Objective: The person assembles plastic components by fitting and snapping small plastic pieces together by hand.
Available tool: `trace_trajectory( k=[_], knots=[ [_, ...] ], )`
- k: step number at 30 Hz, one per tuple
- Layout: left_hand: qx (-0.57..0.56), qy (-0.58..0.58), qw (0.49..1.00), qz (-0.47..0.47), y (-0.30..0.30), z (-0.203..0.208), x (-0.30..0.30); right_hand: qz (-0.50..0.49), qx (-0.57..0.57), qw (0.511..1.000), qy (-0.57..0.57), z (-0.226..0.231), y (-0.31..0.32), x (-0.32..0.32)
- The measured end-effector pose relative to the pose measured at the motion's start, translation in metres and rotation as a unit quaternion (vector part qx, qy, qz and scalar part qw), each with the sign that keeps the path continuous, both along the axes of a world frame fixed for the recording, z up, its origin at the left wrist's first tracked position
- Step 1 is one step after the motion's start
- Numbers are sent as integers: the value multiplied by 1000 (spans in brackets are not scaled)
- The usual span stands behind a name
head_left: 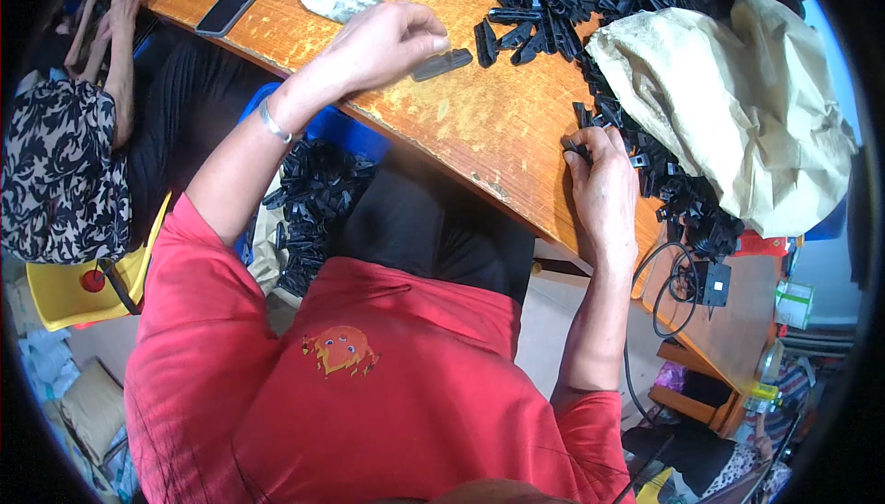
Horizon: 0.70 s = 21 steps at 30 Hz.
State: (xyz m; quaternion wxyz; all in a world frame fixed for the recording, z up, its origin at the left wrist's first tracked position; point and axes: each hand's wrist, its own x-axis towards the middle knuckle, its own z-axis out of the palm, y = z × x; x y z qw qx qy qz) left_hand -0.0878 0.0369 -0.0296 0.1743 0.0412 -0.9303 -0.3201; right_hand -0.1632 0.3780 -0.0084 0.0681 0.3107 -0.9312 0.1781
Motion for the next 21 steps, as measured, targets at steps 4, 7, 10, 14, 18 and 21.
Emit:
trace_trajectory(
  k=[4, 7, 10, 14, 18, 21],
  knots=[
    [-105, 58, 993, 4, 20, -8, 22, 40, -34, 999, 4, 6, -4, 7],
    [-103, 74, 992, -21, 31, -13, 22, 60, -113, 991, -25, 15, -20, 19],
    [-104, 106, 986, -70, 44, -14, 22, 132, -129, 982, 44, 12, -37, 18],
    [-74, 131, 984, -95, 51, -20, 22, 114, -114, 987, 2, 16, -55, 24],
    [-37, 120, 989, -77, 48, -23, 23, 71, -90, 992, -61, 12, -65, 18],
    [-46, 123, 987, -90, 48, -22, 22, 152, -128, 980, 7, 0, -65, 7]
  ],
)
